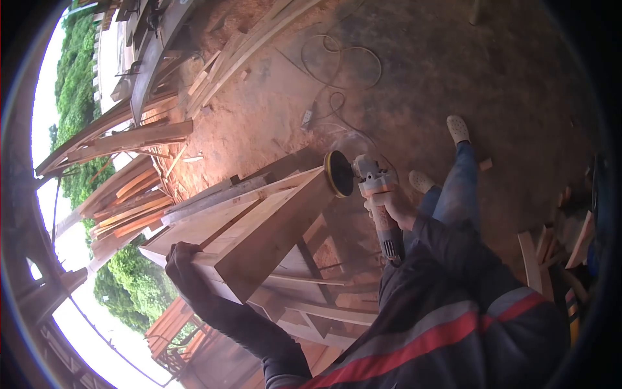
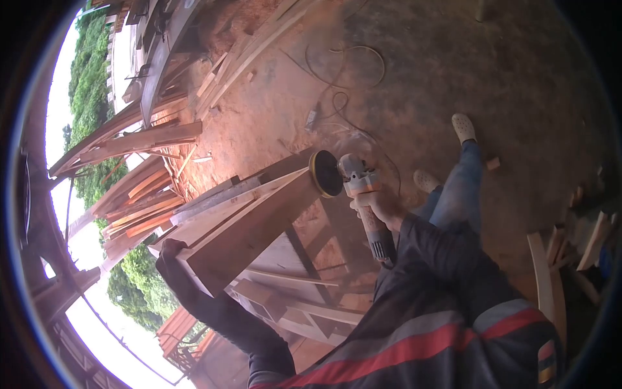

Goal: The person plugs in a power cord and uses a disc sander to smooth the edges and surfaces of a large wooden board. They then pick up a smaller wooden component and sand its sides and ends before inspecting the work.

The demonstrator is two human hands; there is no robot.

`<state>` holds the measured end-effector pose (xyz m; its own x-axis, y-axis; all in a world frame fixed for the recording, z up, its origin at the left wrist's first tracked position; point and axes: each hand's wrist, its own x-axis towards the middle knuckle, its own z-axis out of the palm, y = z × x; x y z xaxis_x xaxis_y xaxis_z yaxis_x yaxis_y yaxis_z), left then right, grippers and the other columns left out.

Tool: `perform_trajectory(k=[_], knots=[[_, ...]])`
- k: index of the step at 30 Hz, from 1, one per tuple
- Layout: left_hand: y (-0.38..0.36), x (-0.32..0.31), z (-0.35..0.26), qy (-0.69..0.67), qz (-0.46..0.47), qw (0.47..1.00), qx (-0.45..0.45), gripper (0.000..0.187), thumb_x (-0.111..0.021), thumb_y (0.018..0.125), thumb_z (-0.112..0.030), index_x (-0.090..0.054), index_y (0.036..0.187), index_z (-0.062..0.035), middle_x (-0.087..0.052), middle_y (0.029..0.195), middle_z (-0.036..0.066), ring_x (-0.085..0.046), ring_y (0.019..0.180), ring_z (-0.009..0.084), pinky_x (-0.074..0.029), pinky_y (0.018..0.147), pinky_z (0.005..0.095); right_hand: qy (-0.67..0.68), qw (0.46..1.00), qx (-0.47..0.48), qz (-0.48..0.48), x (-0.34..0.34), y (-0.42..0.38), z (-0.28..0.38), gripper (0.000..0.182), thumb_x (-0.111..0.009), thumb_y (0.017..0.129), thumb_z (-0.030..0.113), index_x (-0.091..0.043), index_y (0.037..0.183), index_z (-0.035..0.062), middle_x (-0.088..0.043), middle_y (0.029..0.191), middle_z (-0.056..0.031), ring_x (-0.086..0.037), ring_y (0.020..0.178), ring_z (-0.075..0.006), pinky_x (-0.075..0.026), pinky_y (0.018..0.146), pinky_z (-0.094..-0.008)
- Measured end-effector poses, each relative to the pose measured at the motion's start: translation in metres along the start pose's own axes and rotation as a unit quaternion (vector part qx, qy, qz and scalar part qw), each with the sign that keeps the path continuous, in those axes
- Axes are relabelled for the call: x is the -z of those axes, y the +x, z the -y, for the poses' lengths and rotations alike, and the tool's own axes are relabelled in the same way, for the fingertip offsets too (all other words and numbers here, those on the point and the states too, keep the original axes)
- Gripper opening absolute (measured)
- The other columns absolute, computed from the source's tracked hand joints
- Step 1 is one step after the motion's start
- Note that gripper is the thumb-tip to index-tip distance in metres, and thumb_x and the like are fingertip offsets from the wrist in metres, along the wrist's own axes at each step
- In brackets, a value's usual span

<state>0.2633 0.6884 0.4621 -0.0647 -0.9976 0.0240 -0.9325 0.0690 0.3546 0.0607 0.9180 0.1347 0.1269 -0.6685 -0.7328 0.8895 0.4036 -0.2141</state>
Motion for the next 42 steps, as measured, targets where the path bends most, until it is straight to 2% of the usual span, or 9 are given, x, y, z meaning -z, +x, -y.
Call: perform_trajectory(k=[6,13,16,19,23,24,28,34,42], knots=[[-0.003,-0.004,-0.013,0.012,0.004,1.0,-0.003,0.047,-0.051,0.092,-0.034,-0.064,0.071,0.0056,-0.059,0.073,0.012,-0.054,0.085,0.0267,-0.039,0.086,0.0413,0.003,1.0,0.029,0.008,-0.016,-0.02,0.009,0.031,-0.072,0.079,0.007,-0.068,0.109,0.0011,-0.069,0.087,-0.0102,-0.066,0.073,-0.0187,-0.054,0.065,-0.0345],[0.001,-0.001,0.002,-0.021,0.016,0.999,-0.024,0.051,-0.05,0.099,-0.034,-0.069,0.076,0.007,-0.06,0.074,0.013,-0.055,0.083,0.0266,-0.04,0.084,0.0411,-0.133,0.974,0.149,0.11,-0.045,-0.064,0.014,0.043,-0.085,0.073,0.009,-0.071,0.114,0.0055,-0.073,0.107,-0.0056,-0.069,0.095,-0.0163,-0.054,0.085,-0.0326],[0.001,-0.001,-0.002,-0.035,0.017,0.999,-0.011,0.05,-0.051,0.1,-0.034,-0.069,0.077,0.0071,-0.061,0.075,0.012,-0.055,0.083,0.0253,-0.041,0.082,0.0409,-0.232,0.942,0.207,0.126,-0.069,-0.089,0.042,0.051,-0.088,0.072,0.013,-0.069,0.118,0.0055,-0.073,0.106,-0.0082,-0.07,0.098,-0.0185,-0.053,0.09,-0.0334],[-0.003,-0.005,-0.004,-0.048,-0.014,0.999,-0.003,0.048,-0.052,0.099,-0.032,-0.068,0.078,0.0071,-0.062,0.077,0.012,-0.055,0.083,0.0238,-0.042,0.081,0.04,-0.301,0.876,0.355,0.126,-0.088,-0.102,0.048,0.051,-0.09,0.069,0.015,-0.068,0.114,0.0048,-0.073,0.101,-0.0081,-0.071,0.088,-0.0184,-0.056,0.084,-0.0331],[-0.006,-0.012,-0.012,-0.004,-0.07,0.997,-0.008,0.046,-0.053,0.098,-0.033,-0.066,0.076,0.0055,-0.062,0.079,0.012,-0.055,0.084,0.0237,-0.042,0.081,0.0394,-0.361,0.863,0.323,0.147,-0.112,-0.131,0.053,0.054,-0.092,0.069,0.018,-0.066,0.115,0.0058,-0.073,0.102,-0.0101,-0.073,0.089,-0.0256,-0.056,0.087,-0.0364],[-0.018,-0.026,-0.019,-0.075,-0.137,0.987,-0.026,0.045,-0.053,0.097,-0.033,-0.064,0.075,0.0048,-0.061,0.082,0.013,-0.056,0.084,0.0252,-0.042,0.084,0.0402,-0.376,0.86,0.317,0.137,-0.113,-0.134,0.052,0.054,-0.092,0.068,0.02,-0.067,0.114,0.0059,-0.073,0.102,-0.0105,-0.073,0.089,-0.0267,-0.056,0.088,-0.037],[-0.007,-0.012,-0.018,-0.01,-0.038,0.999,-0.019,0.044,-0.053,0.096,-0.033,-0.063,0.075,0.0048,-0.061,0.083,0.014,-0.056,0.085,0.0259,-0.042,0.085,0.0405,-0.345,0.885,0.282,0.136,-0.098,-0.127,0.043,0.055,-0.093,0.066,0.024,-0.067,0.112,0.0072,-0.073,0.102,-0.0111,-0.073,0.09,-0.0292,-0.056,0.087,-0.0389],[-0.005,-0.012,-0.023,0.05,-0.045,0.997,0.028,0.043,-0.05,0.089,-0.034,-0.062,0.075,0.004,-0.061,0.082,0.012,-0.055,0.084,0.0254,-0.041,0.085,0.0413,-0.311,0.907,0.279,0.062,-0.059,-0.089,0.013,0.043,-0.086,0.072,0.018,-0.07,0.111,0.0054,-0.074,0.102,-0.0112,-0.072,0.092,-0.0262,-0.055,0.087,-0.0376],[-0.004,-0.009,-0.021,-0.005,-0.008,0.999,0.033,0.039,-0.052,0.085,-0.034,-0.056,0.068,0.0014,-0.052,0.076,0.008,-0.049,0.078,0.0222,-0.038,0.08,0.0386,-0.134,0.98,0.144,0.042,-0.021,-0.044,-0.01,0.038,-0.082,0.073,0.008,-0.071,0.11,0.0044,-0.075,0.098,-0.0051,-0.07,0.091,-0.0171,-0.055,0.082,-0.0346]])
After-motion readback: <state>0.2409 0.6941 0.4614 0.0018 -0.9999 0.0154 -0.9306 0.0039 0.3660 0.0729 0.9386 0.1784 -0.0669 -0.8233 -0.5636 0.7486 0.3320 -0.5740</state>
